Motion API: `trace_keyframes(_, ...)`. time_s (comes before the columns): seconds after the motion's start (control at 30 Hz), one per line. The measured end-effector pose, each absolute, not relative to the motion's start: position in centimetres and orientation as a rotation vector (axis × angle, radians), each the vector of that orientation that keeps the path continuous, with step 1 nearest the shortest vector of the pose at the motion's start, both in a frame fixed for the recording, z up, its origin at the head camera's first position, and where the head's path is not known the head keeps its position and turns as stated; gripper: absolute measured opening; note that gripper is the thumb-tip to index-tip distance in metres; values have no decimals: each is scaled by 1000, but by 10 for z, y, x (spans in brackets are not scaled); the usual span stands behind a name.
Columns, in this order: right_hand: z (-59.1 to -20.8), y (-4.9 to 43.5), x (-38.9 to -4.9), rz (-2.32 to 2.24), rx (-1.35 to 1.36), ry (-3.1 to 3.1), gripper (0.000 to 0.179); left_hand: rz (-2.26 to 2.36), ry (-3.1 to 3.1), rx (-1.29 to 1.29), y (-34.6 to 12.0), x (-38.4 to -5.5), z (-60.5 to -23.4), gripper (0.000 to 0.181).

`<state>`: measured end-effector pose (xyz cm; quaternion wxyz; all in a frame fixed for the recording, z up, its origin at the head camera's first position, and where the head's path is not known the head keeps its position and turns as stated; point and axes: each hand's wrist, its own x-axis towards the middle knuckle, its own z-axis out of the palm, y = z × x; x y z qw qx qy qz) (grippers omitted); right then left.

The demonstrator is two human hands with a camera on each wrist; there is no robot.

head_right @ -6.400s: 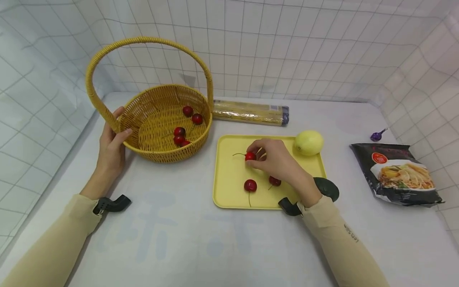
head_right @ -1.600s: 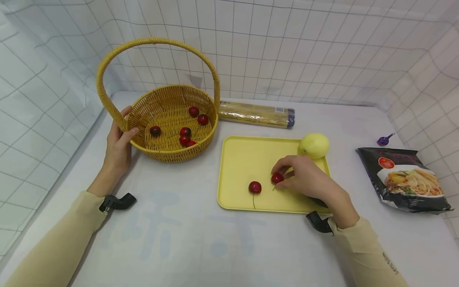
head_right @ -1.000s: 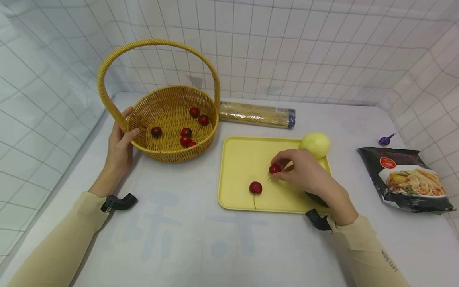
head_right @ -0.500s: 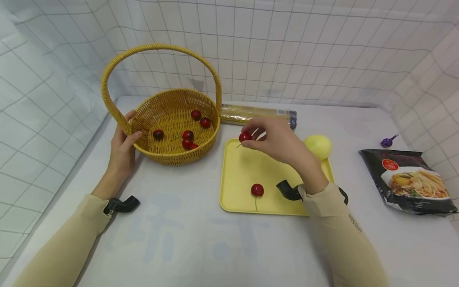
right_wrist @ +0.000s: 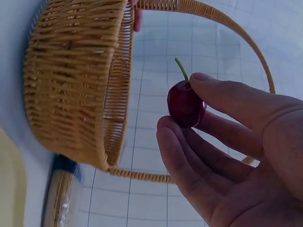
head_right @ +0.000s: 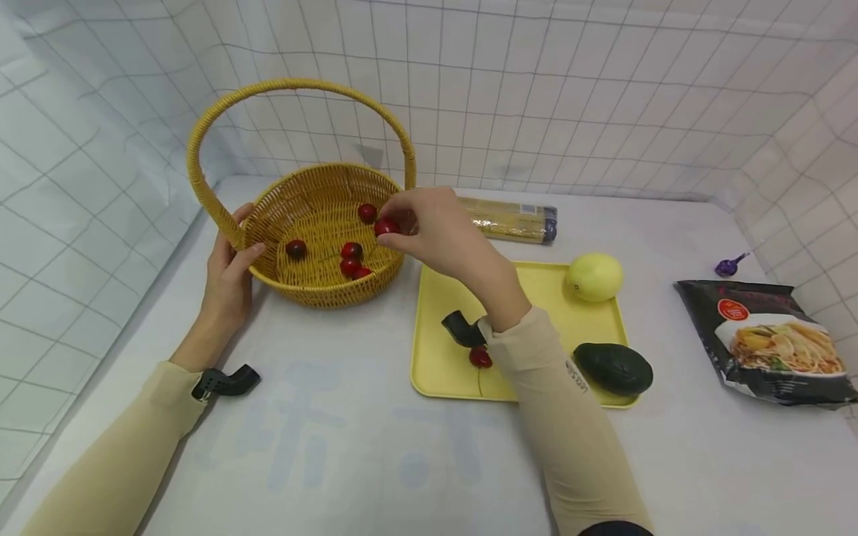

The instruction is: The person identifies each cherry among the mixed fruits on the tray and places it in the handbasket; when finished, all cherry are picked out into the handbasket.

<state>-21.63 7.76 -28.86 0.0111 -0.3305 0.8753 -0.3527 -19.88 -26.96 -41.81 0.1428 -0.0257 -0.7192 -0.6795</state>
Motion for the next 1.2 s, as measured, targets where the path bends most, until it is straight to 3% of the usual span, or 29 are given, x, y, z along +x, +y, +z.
trace_keyframes(0.57, -325, 10, -216, -1150, -1113, 2600, 21, -1917, -2102, -55, -271, -197, -419, 63)
trace_keyframes(0.93, -337, 0, -208, -1210, -1103, 2523, 50, -1917, -2133, -88, -267, -198, -416, 62)
trace_keyframes(1.2, -333, 7, -210, -1204, -1152, 2554, 38, -1949, -2094, -76, -269, -197, -417, 62)
